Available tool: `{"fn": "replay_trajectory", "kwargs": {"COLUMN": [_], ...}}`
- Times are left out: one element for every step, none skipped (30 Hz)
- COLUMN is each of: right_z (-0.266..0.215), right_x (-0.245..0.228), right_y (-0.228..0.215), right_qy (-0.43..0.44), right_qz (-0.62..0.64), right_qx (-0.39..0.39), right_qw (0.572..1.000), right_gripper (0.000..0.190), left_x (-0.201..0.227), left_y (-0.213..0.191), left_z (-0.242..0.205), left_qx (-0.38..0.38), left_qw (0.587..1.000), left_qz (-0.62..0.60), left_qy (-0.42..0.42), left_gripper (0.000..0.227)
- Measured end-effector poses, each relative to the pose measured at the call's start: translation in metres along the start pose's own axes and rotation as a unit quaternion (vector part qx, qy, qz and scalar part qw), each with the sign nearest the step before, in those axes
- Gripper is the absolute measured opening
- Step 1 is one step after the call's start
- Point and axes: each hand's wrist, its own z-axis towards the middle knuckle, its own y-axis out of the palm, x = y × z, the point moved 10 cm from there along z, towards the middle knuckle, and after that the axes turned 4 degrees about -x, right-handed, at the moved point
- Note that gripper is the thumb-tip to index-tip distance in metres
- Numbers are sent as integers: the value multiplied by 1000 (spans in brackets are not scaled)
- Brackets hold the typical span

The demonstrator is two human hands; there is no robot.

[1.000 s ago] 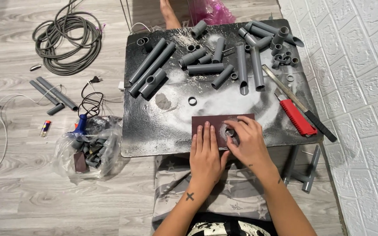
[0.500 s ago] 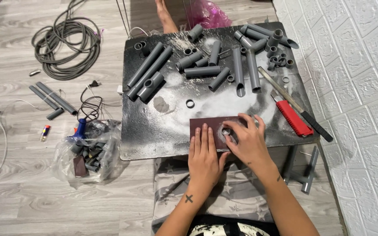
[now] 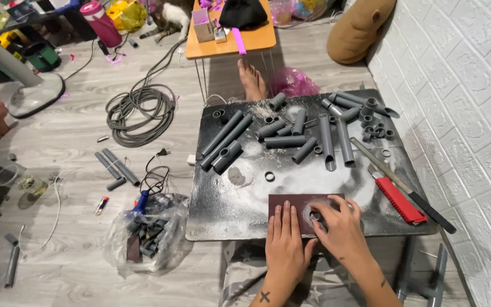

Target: A person is sanding the edges of a small PVC pipe fitting using a sheet of sandpaper on a flat surface.

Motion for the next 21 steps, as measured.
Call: {"fn": "replay_trajectory", "kwargs": {"right_z": [3,3,4,6,8,7,3,1,0,-1,-1,-4,-1,-2,-3,-3,-2,0,1,3,5], "right_x": [3,6,9,11,13,11,10,7,5,2,2,5,5,4,4,4,3,2,1,0,-1], "right_y": [2,3,4,1,2,8,7,6,5,7,7,4,3,4,5,6,4,3,2,-1,-4], "right_qy": [1,-2,-6,-3,6,8,5,4,3,-3,-4,2,4,6,8,9,5,1,0,-2,-4], "right_qz": [-2,-8,-14,-17,-10,3,5,4,3,6,3,-6,-7,-15,-23,-24,-20,-16,-17,-15,-14], "right_qx": [5,9,13,19,7,-14,-18,-11,-3,-6,-3,6,9,1,-8,-10,-6,0,-1,7,15], "right_qw": [1000,1000,1000,1000,1000,1000,1000,1000,1000,1000,1000,1000,1000,1000,1000,1000,1000,1000,1000,1000,1000], "right_gripper": [41,39,37,37,37,36,36,37,38,38,39,40,40,41,42,42,41,39,39,38,38], "left_x": [0,0,0,1,0,-2,-1,0,1,0,1,5,3,1,-1,0,1,1,2,2,2], "left_y": [-1,-2,-3,-2,0,1,0,-2,-5,-8,-11,-13,-10,-6,-2,-2,-3,-4,-4,-5,-7], "left_z": [-1,-2,-2,-1,1,-4,-1,-1,0,-1,-1,1,3,1,0,0,-1,0,0,0,0], "left_qx": [2,12,22,24,22,17,17,12,7,9,11,12,12,6,-1,-2,-4,-4,-4,5,14], "left_qw": [1000,1000,1000,1000,1000,1000,1000,1000,1000,1000,1000,1000,1000,1000,1000,1000,1000,1000,1000,1000,1000], "left_qz": [0,5,9,8,10,15,16,6,-5,-1,-6,-16,-16,-9,-2,-3,-2,1,0,-4,-7], "left_qy": [4,2,0,7,7,-5,-10,-5,0,-6,-7,2,6,3,0,-1,0,1,0,1,2], "left_gripper": [81,81,81,81,81,81,81,80,79,79,79,79,79,80,80,80,80,79,79,80,80]}}
